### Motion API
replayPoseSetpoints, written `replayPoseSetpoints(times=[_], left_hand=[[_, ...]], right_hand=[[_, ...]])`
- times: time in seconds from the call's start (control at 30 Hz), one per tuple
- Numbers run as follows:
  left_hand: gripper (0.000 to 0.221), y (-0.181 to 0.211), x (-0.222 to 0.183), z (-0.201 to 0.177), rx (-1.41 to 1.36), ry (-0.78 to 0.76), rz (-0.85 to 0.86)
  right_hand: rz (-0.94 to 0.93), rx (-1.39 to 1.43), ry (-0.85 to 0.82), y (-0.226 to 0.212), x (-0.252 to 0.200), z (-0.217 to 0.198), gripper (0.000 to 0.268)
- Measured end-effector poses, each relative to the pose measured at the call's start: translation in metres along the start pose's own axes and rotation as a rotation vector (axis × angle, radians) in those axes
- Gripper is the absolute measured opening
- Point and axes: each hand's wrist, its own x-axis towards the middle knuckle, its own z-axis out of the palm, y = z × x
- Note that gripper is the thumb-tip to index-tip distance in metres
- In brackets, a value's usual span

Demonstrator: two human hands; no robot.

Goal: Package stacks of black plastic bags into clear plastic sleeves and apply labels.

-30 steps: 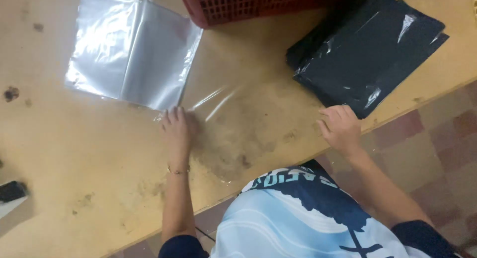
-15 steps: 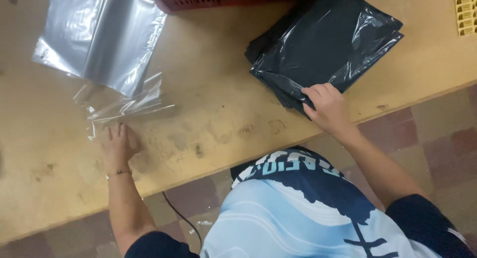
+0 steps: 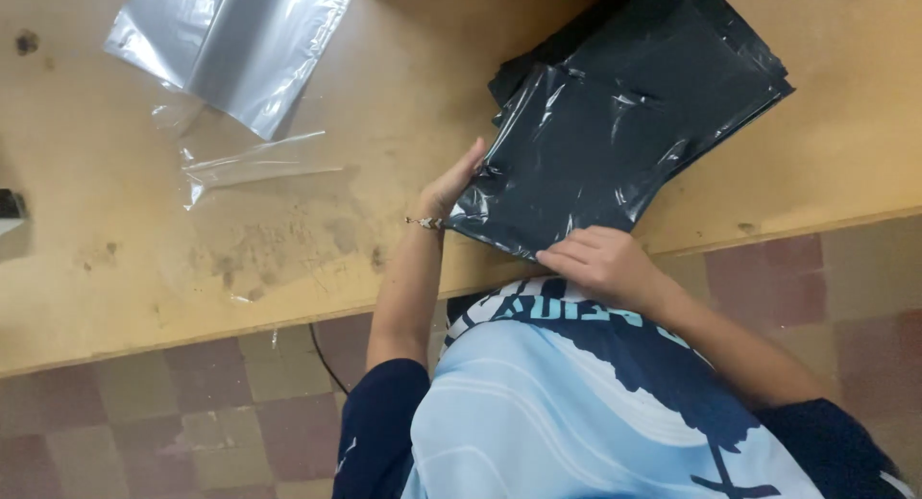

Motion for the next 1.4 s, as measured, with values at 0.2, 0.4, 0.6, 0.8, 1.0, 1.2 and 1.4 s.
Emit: replayPoseSetpoints(times=[0.2,0.4,0.6,0.8,1.0,1.2,1.4], left_hand=[[0.048,0.083,-0.135,0.054,0.271,0.248,0.243],[0.043,0.037,-0.145,-0.015,0.243,0.641,0.489],[0.057,0.029,-0.101,-0.069,0.5,0.949,0.442],[0.035,0.109,-0.133,0.042,1.161,1.062,0.806],[0.053,0.162,-0.12,0.171,0.616,0.485,0.155],[0.041,0.104,-0.044,0.143,0.791,0.316,0.287],[0.02,0.076,-0.11,0.17,0.774,-0.148,0.602]], right_hand=[[-0.236,-0.09,0.028,0.008,-0.002,0.05,0.022],[-0.289,-0.173,0.15,0.05,0.022,0.093,0.018],[0.125,-0.501,-0.163,0.083,-0.033,0.055,0.073],[0.225,-0.397,-0.127,0.067,-0.035,0.02,0.045],[0.159,-0.465,-0.004,0.049,-0.033,-0.019,0.007],[0.516,-0.107,0.3,0.043,-0.105,-0.002,0.025],[1.612,0.626,0.634,0.113,-0.176,0.035,0.052]])
